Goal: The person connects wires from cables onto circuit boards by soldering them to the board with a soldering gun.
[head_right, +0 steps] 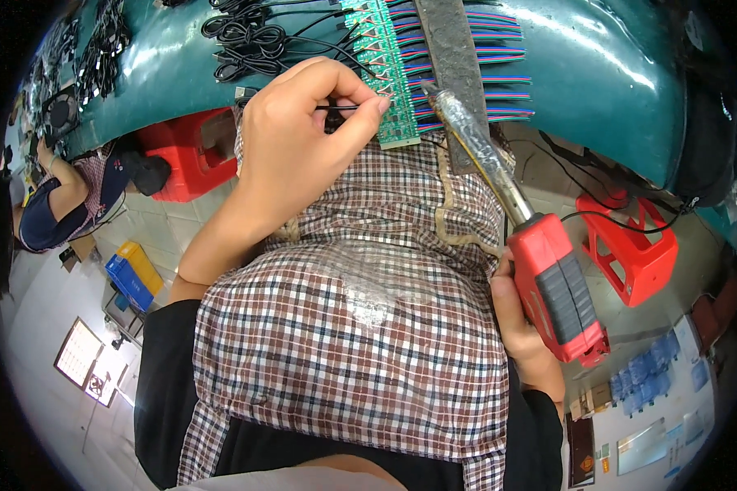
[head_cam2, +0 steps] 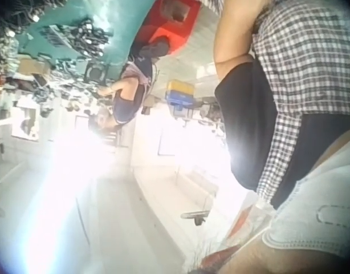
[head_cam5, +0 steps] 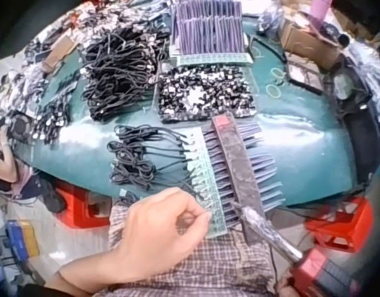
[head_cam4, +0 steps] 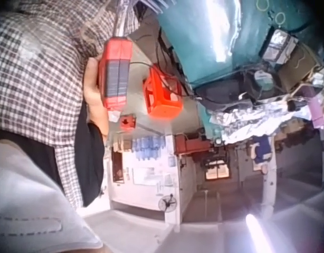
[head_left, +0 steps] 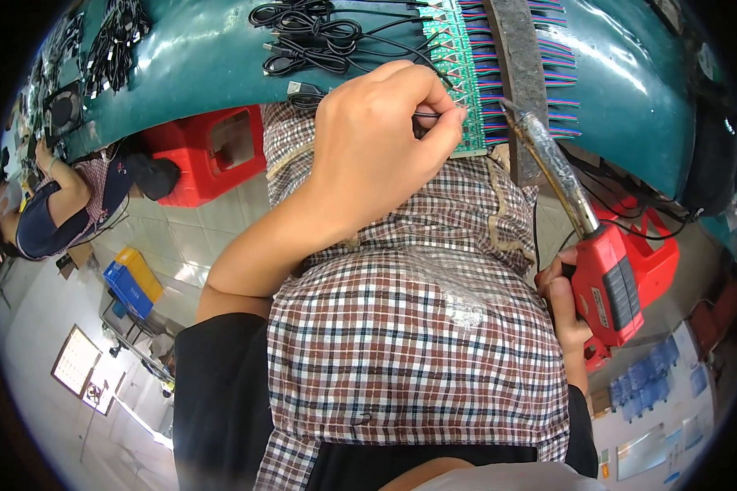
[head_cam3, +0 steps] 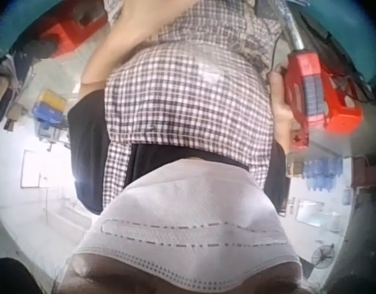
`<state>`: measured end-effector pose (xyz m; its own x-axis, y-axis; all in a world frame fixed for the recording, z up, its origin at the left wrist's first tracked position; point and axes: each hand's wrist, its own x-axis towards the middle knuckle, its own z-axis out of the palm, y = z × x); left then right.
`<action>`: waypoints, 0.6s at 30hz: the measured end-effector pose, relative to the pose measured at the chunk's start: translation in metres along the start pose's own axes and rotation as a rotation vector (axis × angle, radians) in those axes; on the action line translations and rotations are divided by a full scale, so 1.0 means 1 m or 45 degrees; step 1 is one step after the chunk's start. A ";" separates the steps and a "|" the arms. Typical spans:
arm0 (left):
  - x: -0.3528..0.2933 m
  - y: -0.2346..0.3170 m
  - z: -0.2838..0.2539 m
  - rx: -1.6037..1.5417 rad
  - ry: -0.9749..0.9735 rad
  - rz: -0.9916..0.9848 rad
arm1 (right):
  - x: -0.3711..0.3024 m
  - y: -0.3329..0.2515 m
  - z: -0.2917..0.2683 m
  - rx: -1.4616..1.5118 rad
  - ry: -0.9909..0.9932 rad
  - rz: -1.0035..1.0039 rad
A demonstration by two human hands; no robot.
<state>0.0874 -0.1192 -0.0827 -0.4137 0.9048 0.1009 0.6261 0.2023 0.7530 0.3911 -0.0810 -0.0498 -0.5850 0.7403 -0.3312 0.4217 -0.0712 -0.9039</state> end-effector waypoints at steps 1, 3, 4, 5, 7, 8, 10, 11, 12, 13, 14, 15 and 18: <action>-0.001 -0.001 0.000 0.004 0.002 -0.005 | 0.000 0.001 -0.001 -0.022 -0.033 0.009; -0.001 -0.002 0.001 0.005 0.010 0.016 | 0.000 0.003 0.001 0.019 -0.051 0.098; -0.002 -0.003 0.002 0.007 0.009 0.014 | 0.000 0.003 0.003 0.020 -0.054 0.099; -0.002 -0.003 0.002 0.004 0.016 0.011 | 0.002 0.004 0.005 -0.013 -0.031 0.067; -0.003 -0.004 0.003 0.000 0.023 0.004 | 0.006 0.005 0.008 -0.048 -0.012 0.036; -0.003 -0.004 0.003 -0.001 0.029 0.010 | 0.007 0.006 0.009 -0.050 -0.016 -0.005; -0.004 -0.003 0.004 0.000 0.036 0.014 | 0.007 0.005 0.010 -0.052 -0.021 -0.045; -0.004 -0.003 0.004 0.003 0.037 0.015 | 0.007 0.003 0.012 -0.040 0.003 -0.034; -0.004 -0.002 0.005 0.006 0.039 0.017 | 0.007 0.002 0.013 -0.029 0.028 -0.022; -0.004 -0.002 0.005 0.006 0.040 0.015 | 0.008 0.000 0.012 -0.029 0.026 -0.022; -0.004 -0.001 0.004 0.010 0.037 0.019 | 0.011 -0.002 0.010 0.007 -0.013 0.000; -0.004 -0.001 0.004 0.014 0.034 0.024 | 0.012 -0.003 0.010 0.043 -0.052 0.021; -0.004 -0.001 0.005 0.004 0.045 0.018 | 0.013 -0.006 0.010 0.044 -0.047 0.058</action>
<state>0.0920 -0.1213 -0.0870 -0.4278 0.8938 0.1343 0.6342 0.1910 0.7492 0.3740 -0.0778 -0.0517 -0.5912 0.7107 -0.3812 0.4247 -0.1274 -0.8963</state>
